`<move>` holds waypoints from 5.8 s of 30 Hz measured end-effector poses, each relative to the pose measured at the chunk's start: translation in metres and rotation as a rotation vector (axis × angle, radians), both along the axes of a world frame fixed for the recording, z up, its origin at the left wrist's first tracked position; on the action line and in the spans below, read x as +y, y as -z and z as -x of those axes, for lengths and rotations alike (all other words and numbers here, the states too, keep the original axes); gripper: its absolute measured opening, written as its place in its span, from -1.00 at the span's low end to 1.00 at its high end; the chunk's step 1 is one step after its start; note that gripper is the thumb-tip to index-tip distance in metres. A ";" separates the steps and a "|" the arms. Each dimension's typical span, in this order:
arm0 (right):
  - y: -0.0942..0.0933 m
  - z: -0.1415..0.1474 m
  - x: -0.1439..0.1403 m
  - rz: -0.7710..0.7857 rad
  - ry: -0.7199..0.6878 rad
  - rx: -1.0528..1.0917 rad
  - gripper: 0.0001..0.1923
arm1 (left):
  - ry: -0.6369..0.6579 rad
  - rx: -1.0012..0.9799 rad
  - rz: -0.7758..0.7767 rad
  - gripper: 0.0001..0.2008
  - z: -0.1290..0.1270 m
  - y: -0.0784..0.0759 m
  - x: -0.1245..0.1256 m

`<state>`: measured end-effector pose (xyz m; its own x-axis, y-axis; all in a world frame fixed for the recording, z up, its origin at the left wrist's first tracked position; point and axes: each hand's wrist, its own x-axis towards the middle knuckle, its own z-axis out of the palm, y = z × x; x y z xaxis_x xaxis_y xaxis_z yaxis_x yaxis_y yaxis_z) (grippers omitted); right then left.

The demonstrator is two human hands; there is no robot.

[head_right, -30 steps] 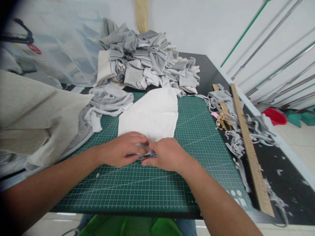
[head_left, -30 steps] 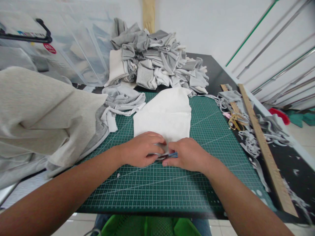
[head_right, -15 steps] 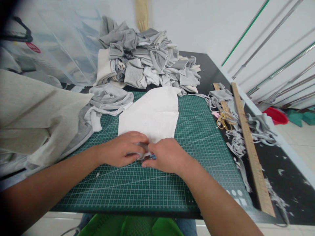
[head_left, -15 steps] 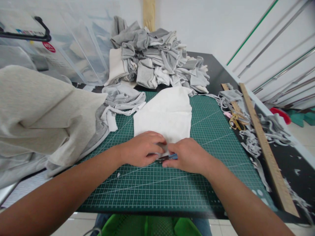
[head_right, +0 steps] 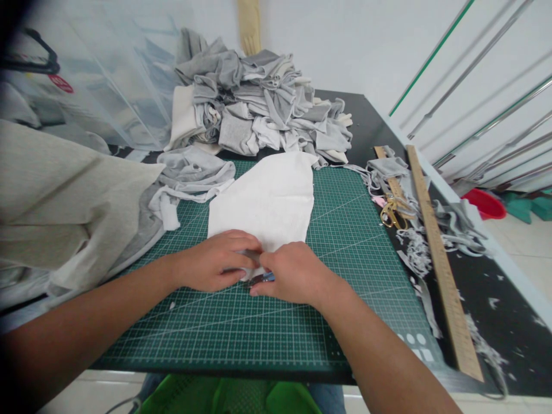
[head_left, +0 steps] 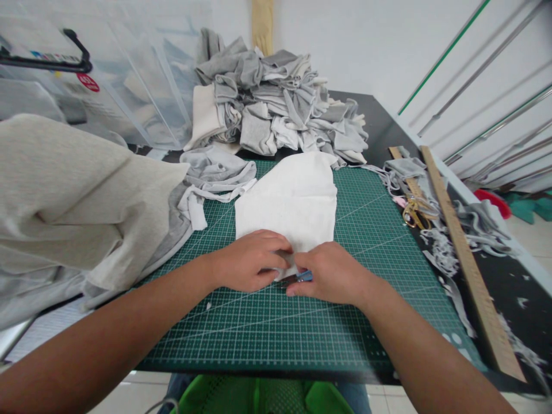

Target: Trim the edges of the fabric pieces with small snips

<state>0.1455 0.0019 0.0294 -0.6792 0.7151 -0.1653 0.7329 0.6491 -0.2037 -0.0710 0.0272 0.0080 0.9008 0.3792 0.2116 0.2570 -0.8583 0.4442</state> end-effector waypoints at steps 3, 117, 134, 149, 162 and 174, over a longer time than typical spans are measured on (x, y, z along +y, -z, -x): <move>-0.001 0.000 0.000 0.011 -0.007 0.009 -0.57 | -0.002 0.012 -0.003 -0.83 0.000 -0.001 0.000; 0.005 -0.002 0.001 -0.015 0.045 0.118 -0.60 | 0.044 -0.047 0.080 -0.82 0.000 -0.004 0.005; 0.008 0.004 -0.001 -0.086 -0.015 0.003 -0.53 | 0.032 -0.024 0.089 -0.87 0.000 -0.004 0.004; 0.008 0.001 0.000 -0.063 -0.039 0.038 -0.57 | 0.034 -0.023 0.091 -0.83 0.000 -0.003 0.004; 0.008 -0.001 0.001 -0.017 -0.015 0.086 -0.57 | 0.035 -0.025 0.091 -0.82 0.001 -0.002 0.004; 0.010 -0.001 0.001 -0.054 -0.020 0.064 -0.57 | 0.037 -0.016 0.081 -0.84 0.000 -0.002 0.005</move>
<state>0.1461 0.0029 0.0198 -0.7011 0.7082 -0.0833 0.7066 0.6744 -0.2141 -0.0715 0.0322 0.0105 0.9110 0.3625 0.1964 0.2183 -0.8283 0.5160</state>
